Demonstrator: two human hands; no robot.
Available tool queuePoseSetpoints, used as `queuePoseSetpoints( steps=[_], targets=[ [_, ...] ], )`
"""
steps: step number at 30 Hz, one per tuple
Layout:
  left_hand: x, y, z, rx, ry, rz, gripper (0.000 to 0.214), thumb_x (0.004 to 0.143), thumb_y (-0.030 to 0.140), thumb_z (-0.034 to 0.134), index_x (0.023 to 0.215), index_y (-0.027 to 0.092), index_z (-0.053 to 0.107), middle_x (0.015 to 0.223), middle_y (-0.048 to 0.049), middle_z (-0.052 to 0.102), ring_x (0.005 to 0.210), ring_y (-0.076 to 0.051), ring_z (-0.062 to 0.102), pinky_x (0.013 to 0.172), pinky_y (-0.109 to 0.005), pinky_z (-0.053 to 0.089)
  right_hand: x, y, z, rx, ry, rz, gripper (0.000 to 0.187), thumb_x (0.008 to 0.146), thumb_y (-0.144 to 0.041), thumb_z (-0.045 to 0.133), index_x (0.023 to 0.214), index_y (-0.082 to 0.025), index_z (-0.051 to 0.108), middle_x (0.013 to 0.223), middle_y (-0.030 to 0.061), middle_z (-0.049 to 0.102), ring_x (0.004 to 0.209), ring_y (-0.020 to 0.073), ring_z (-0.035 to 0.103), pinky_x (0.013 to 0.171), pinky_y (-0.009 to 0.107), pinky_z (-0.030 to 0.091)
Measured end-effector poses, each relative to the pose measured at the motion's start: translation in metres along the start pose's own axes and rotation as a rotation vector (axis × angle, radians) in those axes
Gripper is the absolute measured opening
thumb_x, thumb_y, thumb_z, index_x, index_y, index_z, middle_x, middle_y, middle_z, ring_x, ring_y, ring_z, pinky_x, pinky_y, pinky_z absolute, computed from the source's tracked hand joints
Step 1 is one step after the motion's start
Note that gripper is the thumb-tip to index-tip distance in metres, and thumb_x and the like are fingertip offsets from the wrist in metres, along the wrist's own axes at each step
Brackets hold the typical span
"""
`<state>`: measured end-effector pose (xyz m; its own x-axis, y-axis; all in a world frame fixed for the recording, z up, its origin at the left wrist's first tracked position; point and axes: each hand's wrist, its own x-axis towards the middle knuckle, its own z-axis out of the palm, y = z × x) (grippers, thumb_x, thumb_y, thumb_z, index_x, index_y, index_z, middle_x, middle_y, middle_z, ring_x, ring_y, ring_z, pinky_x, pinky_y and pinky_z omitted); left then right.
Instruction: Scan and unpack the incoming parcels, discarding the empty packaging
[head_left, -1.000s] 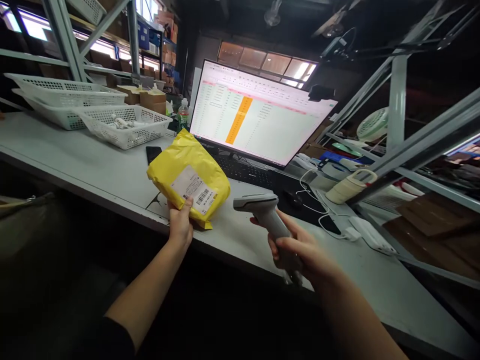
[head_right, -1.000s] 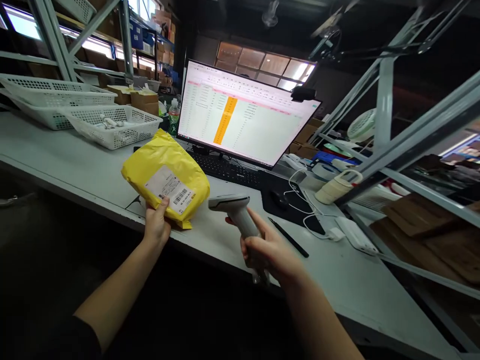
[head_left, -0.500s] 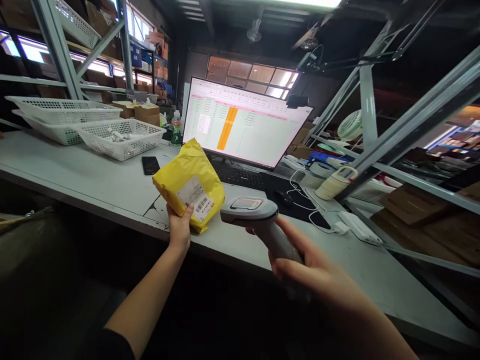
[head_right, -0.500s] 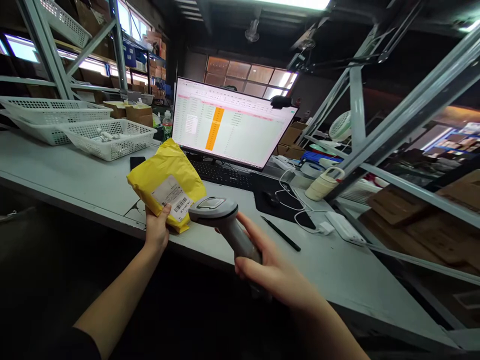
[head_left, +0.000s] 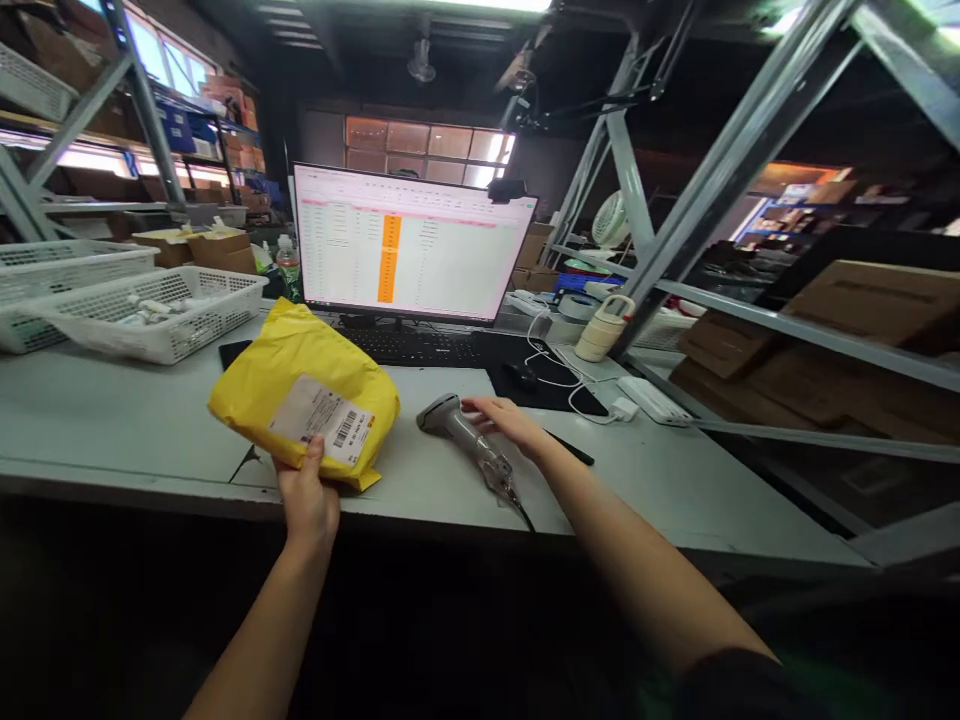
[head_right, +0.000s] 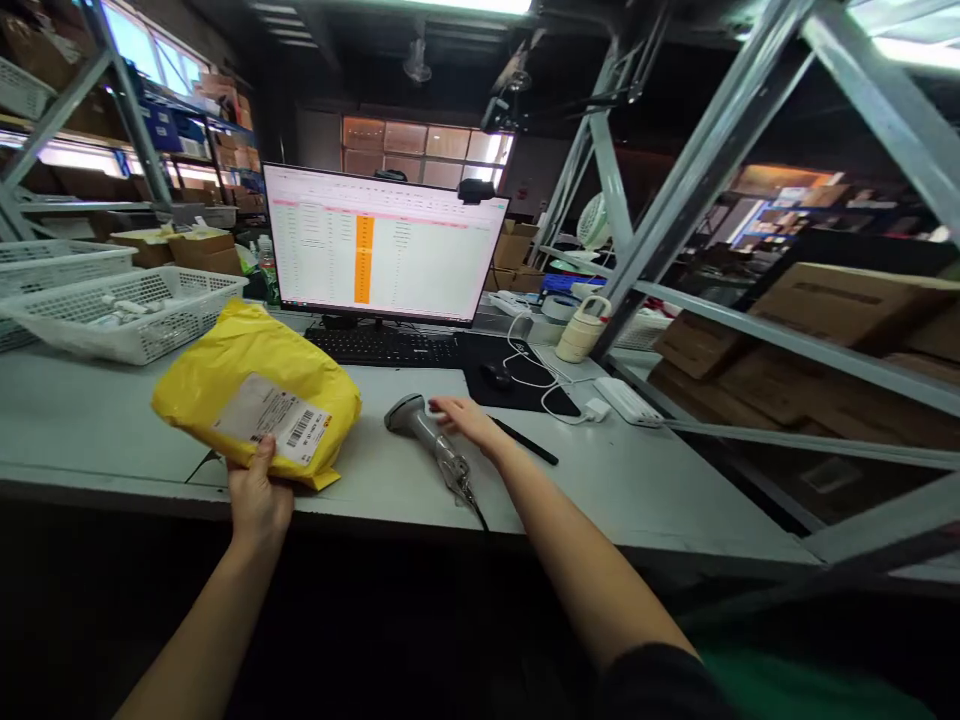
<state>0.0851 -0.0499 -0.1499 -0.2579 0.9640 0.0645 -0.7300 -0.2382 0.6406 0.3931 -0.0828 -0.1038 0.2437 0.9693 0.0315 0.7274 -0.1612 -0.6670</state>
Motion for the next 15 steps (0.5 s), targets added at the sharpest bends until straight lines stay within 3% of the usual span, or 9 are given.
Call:
queuePoseSetpoints(
  steps=[3,6,10,15],
  targets=[
    [0.001,0.002,0.000,0.020,-0.021,-0.016,0.043,0.082,0.023,0.076,0.121,0.029,0.059,0.130,-0.0041,0.065,0.129,-0.024,0.059,0.116,-0.049,0.042,0.044,0.014,-0.009,-0.142,0.130,-0.001,0.038,0.093,-0.014,0.044,0.125,-0.010,0.064,0.137,0.0166,0.061,0.128,0.0278,0.053,0.110,0.041,0.040],
    [0.001,0.005,0.001,0.025,0.020,-0.068,0.042,0.084,0.021,0.074,0.124,0.030,0.061,0.132,-0.0035,0.065,0.131,-0.025,0.057,0.118,-0.050,0.041,0.088,0.023,-0.007,-0.264,0.180,-0.029,0.044,0.086,-0.003,0.047,0.128,-0.007,0.058,0.139,0.0185,0.057,0.132,0.0265,0.048,0.114,0.040,0.033],
    [-0.001,0.011,0.002,0.041,0.060,-0.134,0.042,0.088,0.024,0.070,0.128,0.031,0.062,0.135,-0.0041,0.064,0.134,-0.026,0.055,0.117,-0.052,0.042,0.132,0.027,0.000,-0.372,0.222,-0.077,0.036,0.092,-0.011,0.053,0.128,-0.011,0.057,0.137,0.0144,0.057,0.130,0.0255,0.049,0.113,0.045,0.035],
    [0.001,0.012,0.000,0.049,0.118,-0.246,0.041,0.091,0.024,0.064,0.131,0.033,0.061,0.132,-0.0046,0.066,0.131,-0.025,0.057,0.118,-0.051,0.041,0.154,0.032,0.001,-0.461,0.258,-0.072,0.033,0.089,-0.013,0.053,0.122,-0.011,0.061,0.128,0.0181,0.061,0.124,0.0289,0.052,0.111,0.044,0.034]
  ],
)
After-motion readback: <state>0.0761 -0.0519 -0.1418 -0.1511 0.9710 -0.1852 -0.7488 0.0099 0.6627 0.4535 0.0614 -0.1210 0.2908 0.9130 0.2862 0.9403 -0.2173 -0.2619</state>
